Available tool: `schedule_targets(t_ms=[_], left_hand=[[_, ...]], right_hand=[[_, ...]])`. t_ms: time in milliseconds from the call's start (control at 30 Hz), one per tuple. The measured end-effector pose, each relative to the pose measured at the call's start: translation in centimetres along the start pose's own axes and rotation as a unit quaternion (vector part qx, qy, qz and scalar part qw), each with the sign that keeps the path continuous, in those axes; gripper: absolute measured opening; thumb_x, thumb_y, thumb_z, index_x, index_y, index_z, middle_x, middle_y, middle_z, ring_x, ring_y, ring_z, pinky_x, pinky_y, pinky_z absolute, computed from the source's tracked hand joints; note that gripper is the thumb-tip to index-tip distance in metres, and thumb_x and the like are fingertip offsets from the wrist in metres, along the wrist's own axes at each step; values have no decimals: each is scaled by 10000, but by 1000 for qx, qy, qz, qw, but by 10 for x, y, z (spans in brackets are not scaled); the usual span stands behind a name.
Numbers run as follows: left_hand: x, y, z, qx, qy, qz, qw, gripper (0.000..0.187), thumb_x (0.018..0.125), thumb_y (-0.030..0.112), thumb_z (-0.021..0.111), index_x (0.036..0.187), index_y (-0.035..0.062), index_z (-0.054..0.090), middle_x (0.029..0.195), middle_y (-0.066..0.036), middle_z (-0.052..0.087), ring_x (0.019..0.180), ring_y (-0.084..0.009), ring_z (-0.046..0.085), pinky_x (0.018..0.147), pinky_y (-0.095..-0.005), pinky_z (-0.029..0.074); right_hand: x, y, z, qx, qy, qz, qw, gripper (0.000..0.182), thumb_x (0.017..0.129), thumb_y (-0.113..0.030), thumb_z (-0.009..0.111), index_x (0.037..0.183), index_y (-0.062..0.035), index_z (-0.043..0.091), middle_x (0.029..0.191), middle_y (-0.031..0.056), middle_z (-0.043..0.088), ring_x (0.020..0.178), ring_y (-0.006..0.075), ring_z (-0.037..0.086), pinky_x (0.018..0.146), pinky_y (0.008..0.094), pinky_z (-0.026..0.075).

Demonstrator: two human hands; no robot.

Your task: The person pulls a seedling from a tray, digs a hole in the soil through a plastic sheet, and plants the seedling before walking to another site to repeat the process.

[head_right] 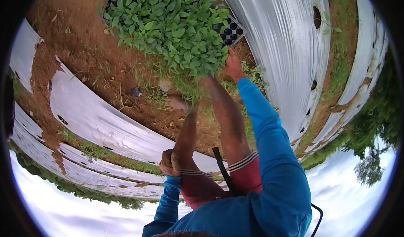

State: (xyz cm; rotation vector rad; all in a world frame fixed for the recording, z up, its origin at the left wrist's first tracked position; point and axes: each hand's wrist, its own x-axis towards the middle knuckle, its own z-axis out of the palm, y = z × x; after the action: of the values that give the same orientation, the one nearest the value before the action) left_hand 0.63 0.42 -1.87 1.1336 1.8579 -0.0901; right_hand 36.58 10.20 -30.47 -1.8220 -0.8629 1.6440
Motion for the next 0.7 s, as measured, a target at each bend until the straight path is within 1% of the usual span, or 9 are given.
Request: schedule_targets(t_ms=[67,100,167,267,367,467,567,667,700], left_hand=[[0,-4,2,1,16,15,1000,322,877,371,497,858,62,586,628,-95,589,551,-259,571,540,-363,444],[1,-4,2,0,16,17,1000,320,877,370,495,861,63,586,628,-94,589,551,-259,572,540,-363,444],[1,-4,2,-2,15,19,1000,316,878,368,493,866,66,585,627,-92,588,552,-258,575,539,-363,443],[1,-7,2,3,17,18,1000,306,878,360,491,872,69,582,628,-96,587,555,-260,577,537,-364,442],[2,-6,1,-2,12,14,1000,295,878,350,489,872,69,580,630,-101,584,556,-270,575,536,-370,441],[3,-3,-2,-2,7,17,1000,284,876,339,493,875,68,577,635,-107,584,558,-284,574,534,-377,441],[4,-4,-3,-13,3,18,1000,280,876,336,495,877,68,576,640,-110,585,559,-295,572,533,-383,442],[5,-8,-4,-19,7,19,1000,279,876,335,497,879,68,575,655,-114,588,559,-298,570,536,-387,443],[3,-9,-4,-22,9,17,1000,278,877,334,497,880,68,575,660,-115,590,559,-298,571,537,-389,444]], right_hand=[[0,-2,-1,-154,-1,-43,987,786,748,-56,687,1368,-17,207,1321,133,421,1179,261,443,1005,349,388],[0,3,-2,-218,2,-59,974,786,750,-56,685,1369,-14,202,1319,130,425,1173,257,450,1002,347,389],[-2,16,-4,-295,12,-65,953,783,750,-56,682,1364,-9,200,1313,128,434,1157,252,469,991,343,395],[0,12,-4,-283,24,-62,957,722,723,-50,691,1331,-25,302,1280,137,457,1118,290,494,959,362,416],[1,-4,-2,-243,39,-72,966,526,639,-83,739,1124,-41,539,1231,172,462,1068,364,487,890,393,437],[-2,-4,-2,-266,41,-100,958,479,648,-72,724,1096,-35,558,1213,173,471,1057,356,492,878,399,444],[-8,-13,-6,-325,23,-64,943,489,670,-47,681,1138,-37,540,1199,191,475,1038,365,511,859,421,458],[-18,-15,-6,-404,91,-110,903,416,672,-47,691,1067,-25,560,1097,166,520,960,288,530,770,381,480],[-20,-16,-6,-358,105,-77,925,390,688,-51,681,1059,-28,566,1072,156,540,939,283,544,767,377,475]])
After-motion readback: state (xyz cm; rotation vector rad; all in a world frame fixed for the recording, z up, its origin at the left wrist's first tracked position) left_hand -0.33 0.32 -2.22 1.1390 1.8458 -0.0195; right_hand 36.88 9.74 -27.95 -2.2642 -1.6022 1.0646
